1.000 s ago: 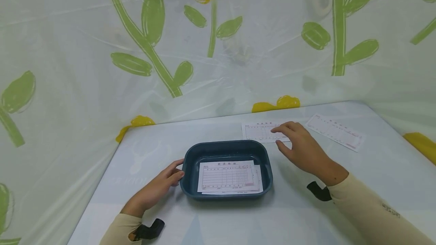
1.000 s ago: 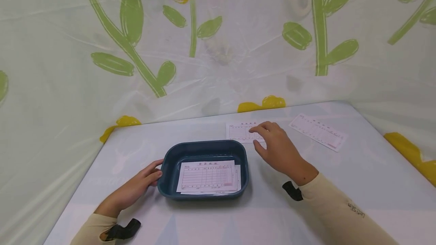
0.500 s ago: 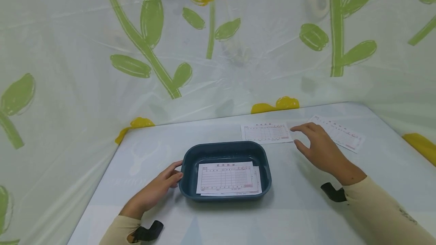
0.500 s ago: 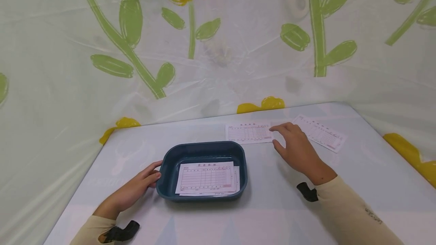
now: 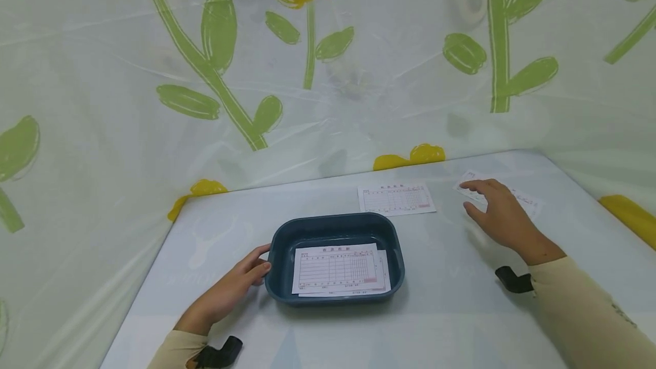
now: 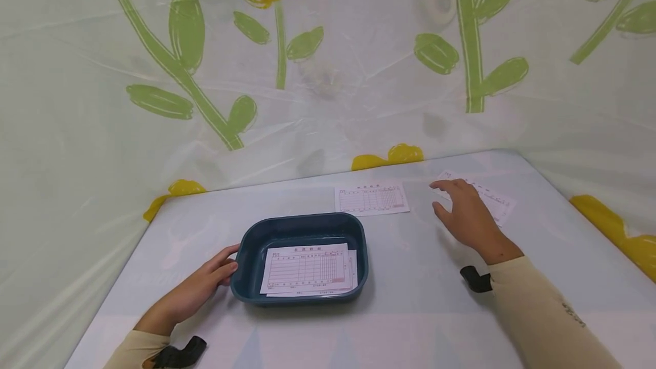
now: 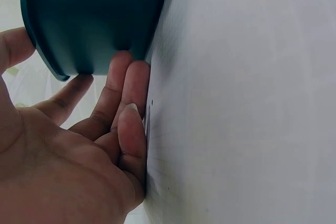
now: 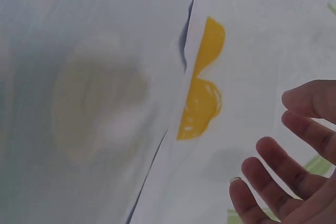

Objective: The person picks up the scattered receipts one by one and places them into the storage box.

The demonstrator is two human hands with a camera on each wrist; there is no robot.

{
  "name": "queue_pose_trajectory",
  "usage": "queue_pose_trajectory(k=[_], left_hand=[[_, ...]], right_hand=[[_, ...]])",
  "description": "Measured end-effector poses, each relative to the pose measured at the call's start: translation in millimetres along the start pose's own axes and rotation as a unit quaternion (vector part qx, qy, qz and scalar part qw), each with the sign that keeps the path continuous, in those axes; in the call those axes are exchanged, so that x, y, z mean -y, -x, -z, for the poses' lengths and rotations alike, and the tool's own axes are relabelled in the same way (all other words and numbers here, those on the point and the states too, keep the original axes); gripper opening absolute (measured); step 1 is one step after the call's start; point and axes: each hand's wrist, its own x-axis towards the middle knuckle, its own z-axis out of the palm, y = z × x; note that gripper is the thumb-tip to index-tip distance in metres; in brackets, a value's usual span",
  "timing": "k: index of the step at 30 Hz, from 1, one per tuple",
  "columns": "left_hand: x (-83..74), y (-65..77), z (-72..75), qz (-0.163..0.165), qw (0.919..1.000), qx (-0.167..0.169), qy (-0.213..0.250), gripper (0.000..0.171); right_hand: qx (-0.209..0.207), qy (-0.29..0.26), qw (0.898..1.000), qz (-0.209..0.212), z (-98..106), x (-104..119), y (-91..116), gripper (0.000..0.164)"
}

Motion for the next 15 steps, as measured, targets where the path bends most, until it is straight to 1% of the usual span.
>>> queue_pose_trajectory(k=[6,10,13,15], left_hand=[[0.6,1.0,-0.5,0.002,1.0000,-0.002,-0.001,0.062],[0.1,2.5,-0.6,0.004,1.0000,-0.005,0.001,0.063],[-1.2,3.8,-0.7,0.003,1.0000,-0.006,0.002,0.062],[-2.2,3.9,-0.8,0.003,1.0000,-0.006,0.001,0.061]], right_hand=[[-0.001,0.000,1.000,-0.018,5,-20,-3,0.046],[0.009,0.004,0.999,-0.053,8,-32,-5,0.048],[0.023,0.007,0.996,-0.089,10,-39,-6,0.051],[0.029,0.009,0.994,-0.104,12,-44,-6,0.053]])
